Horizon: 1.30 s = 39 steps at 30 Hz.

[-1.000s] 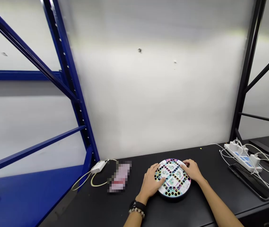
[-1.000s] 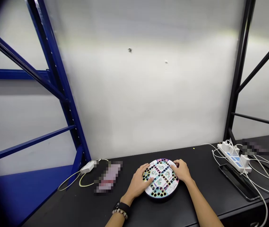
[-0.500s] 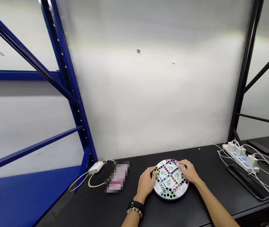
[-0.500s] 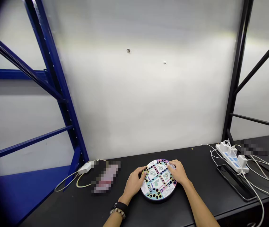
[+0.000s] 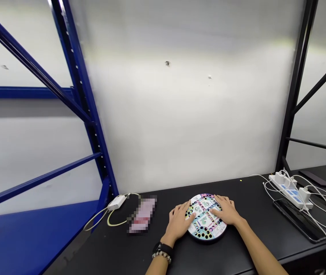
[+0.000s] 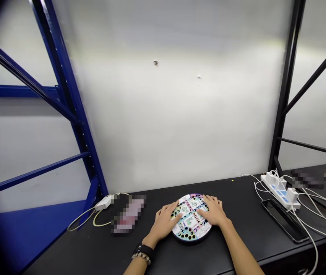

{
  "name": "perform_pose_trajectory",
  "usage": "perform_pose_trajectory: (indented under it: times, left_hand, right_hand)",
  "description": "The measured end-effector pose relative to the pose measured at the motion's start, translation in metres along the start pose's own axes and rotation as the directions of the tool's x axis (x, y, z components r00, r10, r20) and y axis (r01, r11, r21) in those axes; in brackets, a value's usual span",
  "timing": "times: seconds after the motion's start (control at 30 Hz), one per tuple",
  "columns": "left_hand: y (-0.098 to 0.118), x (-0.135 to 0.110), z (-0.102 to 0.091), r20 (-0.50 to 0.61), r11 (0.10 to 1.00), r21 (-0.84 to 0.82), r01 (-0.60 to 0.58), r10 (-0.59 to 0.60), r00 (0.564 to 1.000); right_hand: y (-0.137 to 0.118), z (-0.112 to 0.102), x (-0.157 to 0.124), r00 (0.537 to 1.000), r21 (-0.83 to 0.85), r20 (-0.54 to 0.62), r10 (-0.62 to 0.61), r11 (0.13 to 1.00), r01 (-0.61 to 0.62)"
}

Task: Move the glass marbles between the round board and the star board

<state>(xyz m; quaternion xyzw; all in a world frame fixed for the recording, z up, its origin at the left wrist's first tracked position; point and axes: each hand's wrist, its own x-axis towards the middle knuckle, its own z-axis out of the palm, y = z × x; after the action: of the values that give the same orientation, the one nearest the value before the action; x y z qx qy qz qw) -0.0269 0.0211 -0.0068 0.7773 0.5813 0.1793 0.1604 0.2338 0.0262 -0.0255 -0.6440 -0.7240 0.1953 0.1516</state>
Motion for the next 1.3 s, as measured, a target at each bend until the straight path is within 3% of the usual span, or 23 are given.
perform_pose_trajectory:
  times: [0.67,0.9,1.07,1.17,1.23,1.3]
  left_hand:
    - [0.001,-0.001,0.000,-0.144,0.990,-0.138,0.012,-0.032,0.989]
    - [0.003,-0.002,-0.001,-0.201,0.988,-0.150,-0.033,0.002,0.980]
    - [0.004,-0.002,-0.001,-0.301,0.968,-0.228,-0.102,0.029,0.953]
    - [0.007,-0.003,-0.002,-0.380,0.933,-0.304,-0.191,0.065,0.923]
    - [0.008,-0.004,-0.004,-0.405,0.916,-0.331,-0.227,0.080,0.911]
    - [0.009,-0.004,-0.006,-0.409,0.907,-0.347,-0.238,0.082,0.909]
  right_hand:
    - [0.010,0.009,0.004,0.990,0.164,-0.144,0.011,0.986,0.013]
    - [0.004,0.007,-0.002,0.981,0.133,-0.194,-0.005,0.991,0.032]
    - [0.001,0.004,-0.003,0.975,0.249,-0.218,0.040,0.968,0.016]
    - [-0.001,0.000,-0.004,0.945,0.500,-0.312,0.099,0.863,0.075]
    - [-0.003,-0.005,-0.007,0.928,0.733,-0.338,0.160,0.662,0.153]
    - [-0.003,-0.014,-0.011,0.930,0.905,-0.288,0.229,0.382,0.186]
